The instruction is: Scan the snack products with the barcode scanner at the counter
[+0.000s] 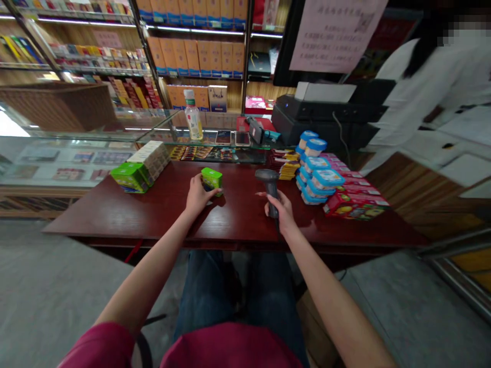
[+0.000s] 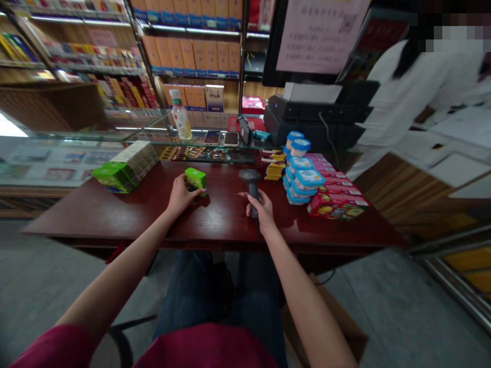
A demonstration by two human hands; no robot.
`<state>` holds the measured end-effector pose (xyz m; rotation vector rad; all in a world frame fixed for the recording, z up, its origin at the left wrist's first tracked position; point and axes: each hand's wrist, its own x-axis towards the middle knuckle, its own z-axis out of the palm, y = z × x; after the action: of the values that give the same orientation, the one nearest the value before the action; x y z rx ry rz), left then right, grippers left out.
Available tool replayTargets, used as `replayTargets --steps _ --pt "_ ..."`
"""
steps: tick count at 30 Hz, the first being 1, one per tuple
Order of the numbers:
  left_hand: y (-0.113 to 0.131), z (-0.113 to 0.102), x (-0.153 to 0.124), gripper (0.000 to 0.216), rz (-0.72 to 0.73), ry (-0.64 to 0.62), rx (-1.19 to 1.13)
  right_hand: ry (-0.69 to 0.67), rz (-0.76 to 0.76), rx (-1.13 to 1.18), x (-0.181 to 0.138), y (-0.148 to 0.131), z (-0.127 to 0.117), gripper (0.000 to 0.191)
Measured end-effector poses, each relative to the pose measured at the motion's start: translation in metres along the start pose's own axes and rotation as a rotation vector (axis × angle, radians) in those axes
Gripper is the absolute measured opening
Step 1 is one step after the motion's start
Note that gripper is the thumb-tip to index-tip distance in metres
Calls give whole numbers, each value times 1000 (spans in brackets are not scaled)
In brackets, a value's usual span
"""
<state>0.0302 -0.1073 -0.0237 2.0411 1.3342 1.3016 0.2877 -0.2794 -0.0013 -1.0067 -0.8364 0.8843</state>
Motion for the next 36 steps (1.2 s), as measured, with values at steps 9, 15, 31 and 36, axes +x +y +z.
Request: replayTargets --steps 9,15,31,36 --pt "48 47 -16 84 49 -344 -252 346 -312 -199 -24 -31 -72 61" --pt "93 104 -18 74 58 -205 -110 592 -485 -292 -27 -30 -86 71" --pt "172 212 -5 40 65 -305 -66 659 -520 -404 -18 -24 -92 72" --pt "182 221 -3 38 -14 -286 -21 648 -518 -461 -18 -23 -94 70"
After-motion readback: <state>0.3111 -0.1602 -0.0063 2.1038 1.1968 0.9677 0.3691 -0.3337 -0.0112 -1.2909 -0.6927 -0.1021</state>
